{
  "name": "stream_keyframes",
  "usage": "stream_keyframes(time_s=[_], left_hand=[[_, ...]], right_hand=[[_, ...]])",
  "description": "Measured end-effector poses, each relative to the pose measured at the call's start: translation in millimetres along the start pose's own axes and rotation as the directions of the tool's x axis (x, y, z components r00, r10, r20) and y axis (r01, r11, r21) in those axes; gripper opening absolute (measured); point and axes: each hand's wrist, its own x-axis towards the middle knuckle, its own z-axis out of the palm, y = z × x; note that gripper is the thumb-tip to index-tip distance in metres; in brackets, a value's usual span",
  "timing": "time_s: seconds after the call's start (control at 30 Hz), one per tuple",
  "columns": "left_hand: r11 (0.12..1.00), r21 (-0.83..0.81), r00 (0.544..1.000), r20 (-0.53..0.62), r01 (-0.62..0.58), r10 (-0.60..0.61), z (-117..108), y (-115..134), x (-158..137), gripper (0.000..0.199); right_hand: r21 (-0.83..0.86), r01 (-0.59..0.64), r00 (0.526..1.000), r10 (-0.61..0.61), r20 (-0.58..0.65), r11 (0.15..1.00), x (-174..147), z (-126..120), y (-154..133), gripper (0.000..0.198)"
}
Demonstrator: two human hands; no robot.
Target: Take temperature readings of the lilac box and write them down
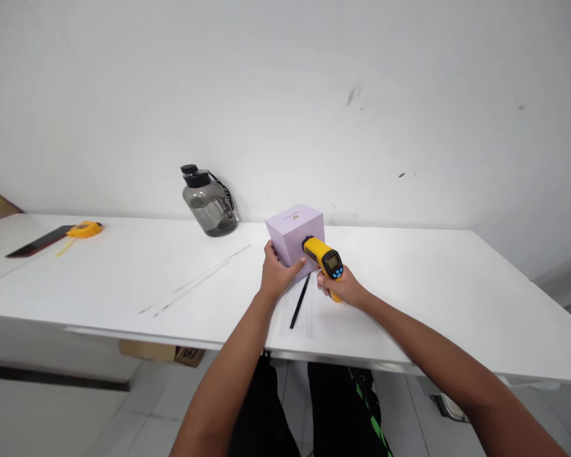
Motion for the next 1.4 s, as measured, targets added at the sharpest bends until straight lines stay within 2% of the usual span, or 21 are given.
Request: stream_keyframes(time_s=[0.33, 0.57, 0.7, 0.83, 0.97, 1.23, 1.4], left_hand=[[1.0, 0.014, 1.0, -0.019, -0.01, 0.01, 0.2, 2.1, -0.9, 0.116], [1.0, 0.003, 0.999, -0.047, 0.006, -0.006, 0.5, 4.9, -0.4, 0.114], [0.999, 0.017, 0.996, -0.082, 0.044, -0.043, 0.3, 9.6, -0.2, 0.114], [0.997, 0.045, 0.988, -0.147, 0.065, -0.057, -0.7, 11.9, 0.3, 0.114], [0.996, 0.046, 0.977, -0.203, 0.076, -0.066, -2.4, 11.1, 1.6, 0.116], [0.995, 0.084, 0.938, -0.347, 0.046, -0.014, -3.9, 10.7, 4.6, 0.12], [0.995, 0.063, 0.929, -0.366, 0.077, -0.049, -4.5, 13.2, 5.7, 0.123]], right_hand=[[-0.021, 0.005, 1.0, -0.005, -0.01, 1.0, -1.0, 0.2, 0.2, 0.056], [-0.029, -0.01, 0.997, 0.008, -0.07, 1.0, -1.2, 4.2, -0.7, 0.06], [-0.061, -0.01, 0.979, -0.003, -0.204, 0.998, -2.9, 8.9, 8.5, 0.057], [-0.219, 0.044, 0.915, -0.128, -0.384, 0.975, -6.6, 13.9, 14.1, 0.048], [-0.271, 0.044, 0.88, -0.166, -0.445, 0.962, -7.3, 15.4, 10.0, 0.047], [-0.256, 0.028, 0.895, -0.138, -0.425, 0.966, -7.4, 17.6, 1.7, 0.049], [-0.258, 0.02, 0.899, -0.131, -0.419, 0.966, -7.1, 17.0, 1.0, 0.051]])
